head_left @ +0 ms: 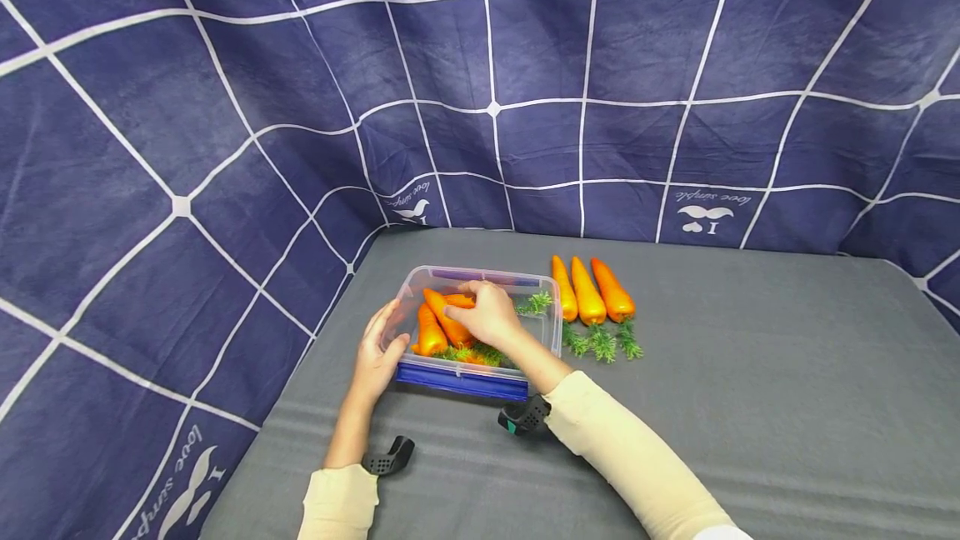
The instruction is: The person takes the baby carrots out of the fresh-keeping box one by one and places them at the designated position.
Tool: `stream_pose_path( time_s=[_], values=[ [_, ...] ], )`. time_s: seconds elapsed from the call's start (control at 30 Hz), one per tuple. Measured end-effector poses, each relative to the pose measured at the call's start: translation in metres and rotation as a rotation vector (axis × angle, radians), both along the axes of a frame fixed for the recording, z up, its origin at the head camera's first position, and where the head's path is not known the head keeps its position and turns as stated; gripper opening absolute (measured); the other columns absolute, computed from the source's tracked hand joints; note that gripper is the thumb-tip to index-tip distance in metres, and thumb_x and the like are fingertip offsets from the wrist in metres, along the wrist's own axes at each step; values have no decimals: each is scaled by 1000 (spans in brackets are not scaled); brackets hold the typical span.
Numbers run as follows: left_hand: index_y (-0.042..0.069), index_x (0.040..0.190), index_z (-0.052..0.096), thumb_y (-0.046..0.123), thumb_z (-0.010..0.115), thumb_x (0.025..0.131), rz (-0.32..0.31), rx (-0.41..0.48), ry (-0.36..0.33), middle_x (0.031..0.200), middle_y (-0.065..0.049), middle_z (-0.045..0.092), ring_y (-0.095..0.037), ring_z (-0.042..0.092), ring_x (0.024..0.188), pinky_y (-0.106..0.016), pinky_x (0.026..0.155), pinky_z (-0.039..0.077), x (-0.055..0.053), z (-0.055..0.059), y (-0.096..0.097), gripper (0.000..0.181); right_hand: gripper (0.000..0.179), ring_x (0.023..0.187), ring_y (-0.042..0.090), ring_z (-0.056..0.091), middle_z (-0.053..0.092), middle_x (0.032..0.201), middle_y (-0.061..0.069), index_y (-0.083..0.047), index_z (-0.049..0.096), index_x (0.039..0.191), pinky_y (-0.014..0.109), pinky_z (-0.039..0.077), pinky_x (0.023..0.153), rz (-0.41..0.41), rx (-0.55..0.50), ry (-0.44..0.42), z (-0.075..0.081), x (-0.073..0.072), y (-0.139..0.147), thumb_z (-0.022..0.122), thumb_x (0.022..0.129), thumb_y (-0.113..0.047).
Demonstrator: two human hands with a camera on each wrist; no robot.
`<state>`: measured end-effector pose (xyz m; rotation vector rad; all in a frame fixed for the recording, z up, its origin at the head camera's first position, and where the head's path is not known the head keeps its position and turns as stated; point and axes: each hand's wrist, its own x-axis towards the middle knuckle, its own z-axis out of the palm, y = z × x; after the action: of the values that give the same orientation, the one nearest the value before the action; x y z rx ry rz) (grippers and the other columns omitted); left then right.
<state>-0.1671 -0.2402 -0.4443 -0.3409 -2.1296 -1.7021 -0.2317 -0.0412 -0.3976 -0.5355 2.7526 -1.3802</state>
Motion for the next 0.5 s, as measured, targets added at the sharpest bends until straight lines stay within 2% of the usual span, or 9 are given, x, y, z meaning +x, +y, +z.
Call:
stream_pose_path(
  time_s=[0.1,0.2,0.33,0.5],
  values=[
    [-20,136,38,-22,51,82,0,6,3,141,-36,36,-58,40,121,-67,101,30,-6,-12,-5,55,46,104,30,61,67,112,14,1,67,119,41,50,89,29,82,-8,-4,0,-5,74,83,-29],
    [-16,139,39,-20,52,84,1,5,-1,143,-32,36,-53,42,123,-66,103,29,-11,-23,-9,57,45,92,27,61,67,102,13,1,67,116,37,51,80,49,153,-20,-8,0,-8,74,83,-29],
    [-14,140,40,-16,53,85,2,5,8,144,-30,37,-46,45,124,-63,104,30,-13,-27,-11,56,40,80,23,57,66,91,8,-1,67,111,34,48,71,67,216,-18,-13,1,-11,75,84,-29],
    [-13,140,41,-17,53,85,13,0,-7,144,-28,38,-42,47,124,-57,105,34,-11,-25,-11,56,35,79,23,58,67,89,7,-3,69,107,34,49,72,59,264,2,-17,1,-14,75,83,-28]
  ],
)
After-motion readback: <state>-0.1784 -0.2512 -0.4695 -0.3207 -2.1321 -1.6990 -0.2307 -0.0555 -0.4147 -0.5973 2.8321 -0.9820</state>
